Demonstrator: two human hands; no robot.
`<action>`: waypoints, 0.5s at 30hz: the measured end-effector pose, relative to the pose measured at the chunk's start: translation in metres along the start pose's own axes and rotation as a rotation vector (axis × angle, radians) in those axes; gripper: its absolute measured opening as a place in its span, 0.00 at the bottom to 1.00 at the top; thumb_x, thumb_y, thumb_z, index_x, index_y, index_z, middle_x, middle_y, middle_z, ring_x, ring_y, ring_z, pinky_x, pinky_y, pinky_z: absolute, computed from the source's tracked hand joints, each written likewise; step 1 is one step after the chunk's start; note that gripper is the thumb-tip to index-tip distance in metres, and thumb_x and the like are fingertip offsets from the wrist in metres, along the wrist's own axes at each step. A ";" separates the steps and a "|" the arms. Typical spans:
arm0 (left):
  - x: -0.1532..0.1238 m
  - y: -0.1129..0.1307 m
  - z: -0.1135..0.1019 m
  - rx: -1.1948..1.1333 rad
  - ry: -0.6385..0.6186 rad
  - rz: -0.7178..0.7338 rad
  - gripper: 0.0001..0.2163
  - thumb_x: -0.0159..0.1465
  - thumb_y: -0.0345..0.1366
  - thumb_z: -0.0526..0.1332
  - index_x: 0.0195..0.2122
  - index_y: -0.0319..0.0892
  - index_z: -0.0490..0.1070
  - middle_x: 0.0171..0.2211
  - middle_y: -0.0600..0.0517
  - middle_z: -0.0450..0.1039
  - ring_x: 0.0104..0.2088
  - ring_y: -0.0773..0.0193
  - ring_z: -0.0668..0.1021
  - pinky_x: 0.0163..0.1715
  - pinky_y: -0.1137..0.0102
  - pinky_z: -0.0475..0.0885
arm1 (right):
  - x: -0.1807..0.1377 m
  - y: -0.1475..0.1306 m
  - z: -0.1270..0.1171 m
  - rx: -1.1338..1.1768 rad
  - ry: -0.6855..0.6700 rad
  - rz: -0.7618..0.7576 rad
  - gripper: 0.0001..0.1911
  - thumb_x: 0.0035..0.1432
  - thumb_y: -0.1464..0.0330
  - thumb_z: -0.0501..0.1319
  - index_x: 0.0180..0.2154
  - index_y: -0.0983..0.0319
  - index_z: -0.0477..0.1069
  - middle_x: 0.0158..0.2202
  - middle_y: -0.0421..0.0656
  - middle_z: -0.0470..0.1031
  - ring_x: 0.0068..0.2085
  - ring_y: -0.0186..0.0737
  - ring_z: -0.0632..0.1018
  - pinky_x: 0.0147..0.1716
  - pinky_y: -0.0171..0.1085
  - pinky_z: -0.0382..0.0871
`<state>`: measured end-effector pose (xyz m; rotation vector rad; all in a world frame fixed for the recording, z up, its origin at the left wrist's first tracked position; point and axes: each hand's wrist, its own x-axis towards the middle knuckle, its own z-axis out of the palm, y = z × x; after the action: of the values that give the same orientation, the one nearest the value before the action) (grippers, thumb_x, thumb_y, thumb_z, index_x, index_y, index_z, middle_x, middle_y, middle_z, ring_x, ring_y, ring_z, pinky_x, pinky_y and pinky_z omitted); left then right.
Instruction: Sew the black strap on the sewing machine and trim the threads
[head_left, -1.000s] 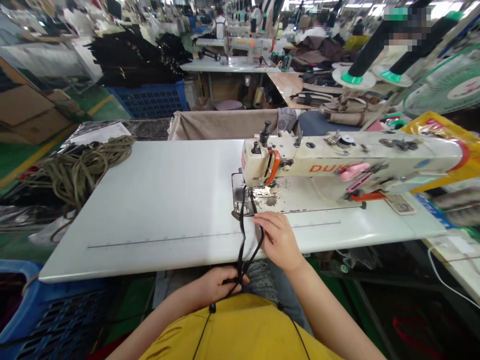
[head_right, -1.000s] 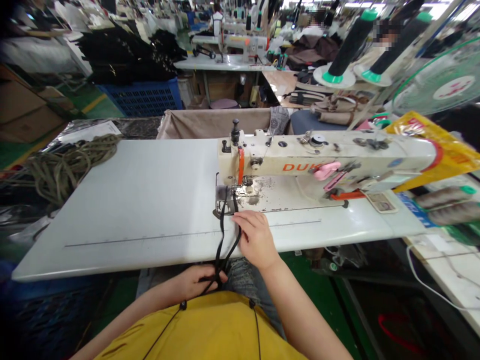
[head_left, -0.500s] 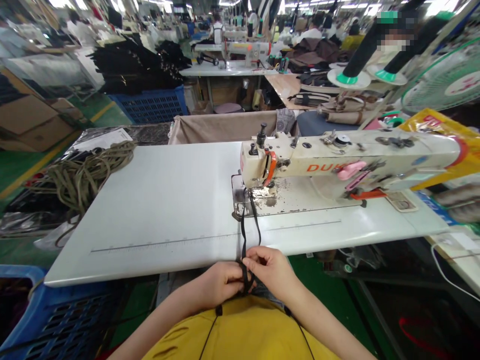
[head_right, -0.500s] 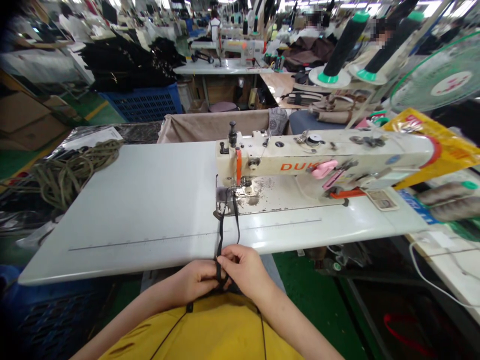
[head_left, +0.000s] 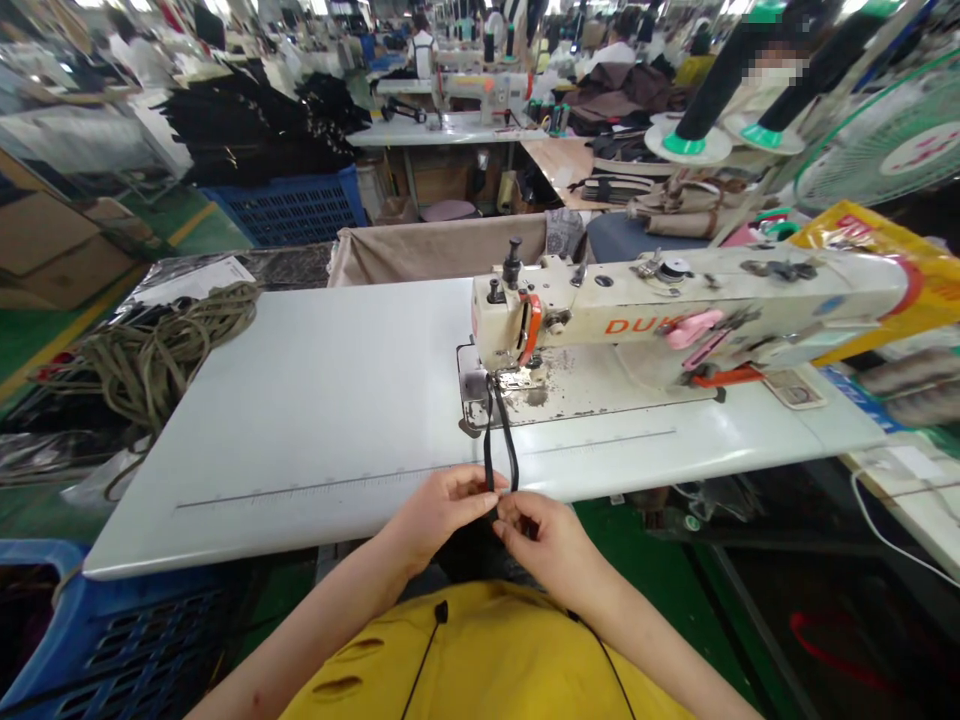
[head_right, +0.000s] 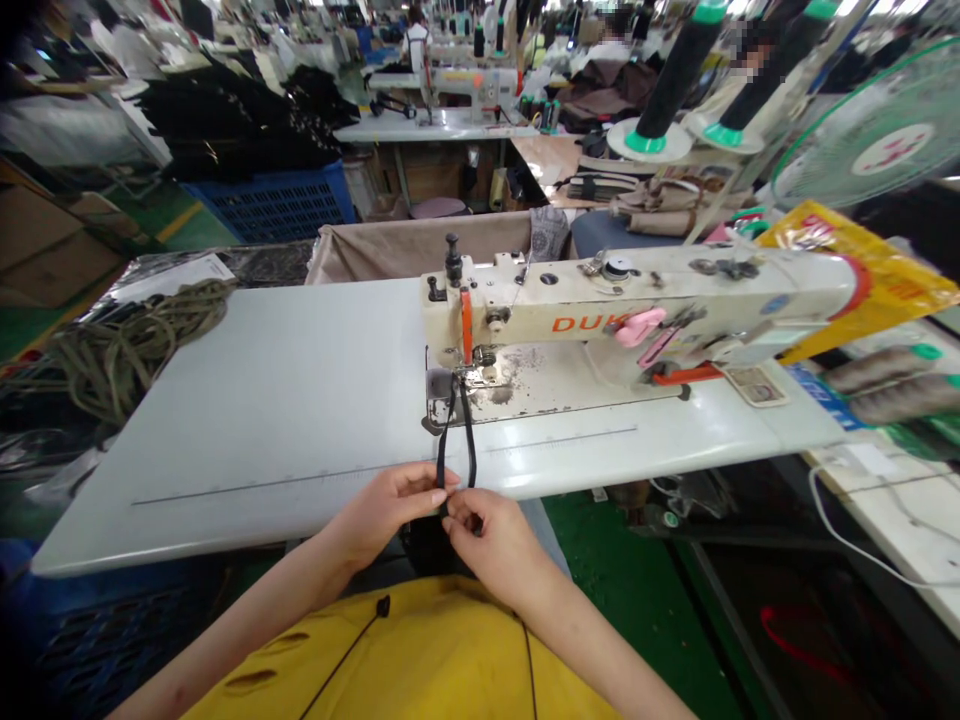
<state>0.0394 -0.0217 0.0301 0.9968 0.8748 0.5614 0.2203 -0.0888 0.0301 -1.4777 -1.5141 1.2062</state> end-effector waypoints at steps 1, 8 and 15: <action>0.002 -0.001 0.000 0.003 0.006 0.004 0.15 0.56 0.41 0.74 0.41 0.39 0.83 0.38 0.46 0.82 0.39 0.59 0.80 0.44 0.67 0.73 | -0.001 0.002 0.000 0.015 0.000 0.014 0.05 0.58 0.70 0.61 0.29 0.61 0.70 0.25 0.36 0.68 0.28 0.35 0.68 0.29 0.33 0.61; 0.008 -0.003 0.000 -0.016 0.071 -0.035 0.21 0.54 0.49 0.77 0.41 0.38 0.83 0.31 0.49 0.78 0.30 0.65 0.76 0.36 0.70 0.72 | -0.004 0.011 -0.004 0.036 -0.052 0.057 0.08 0.58 0.73 0.62 0.34 0.62 0.80 0.29 0.40 0.78 0.32 0.38 0.75 0.32 0.33 0.65; 0.020 0.010 0.004 -0.169 0.149 -0.098 0.24 0.47 0.52 0.80 0.34 0.36 0.80 0.32 0.48 0.77 0.32 0.64 0.78 0.37 0.69 0.76 | -0.004 0.018 -0.004 0.007 -0.027 0.031 0.05 0.59 0.72 0.65 0.31 0.61 0.80 0.28 0.39 0.77 0.32 0.38 0.74 0.32 0.34 0.66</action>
<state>0.0535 -0.0039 0.0327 0.7623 0.9854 0.6210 0.2302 -0.0940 0.0154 -1.4907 -1.5083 1.2525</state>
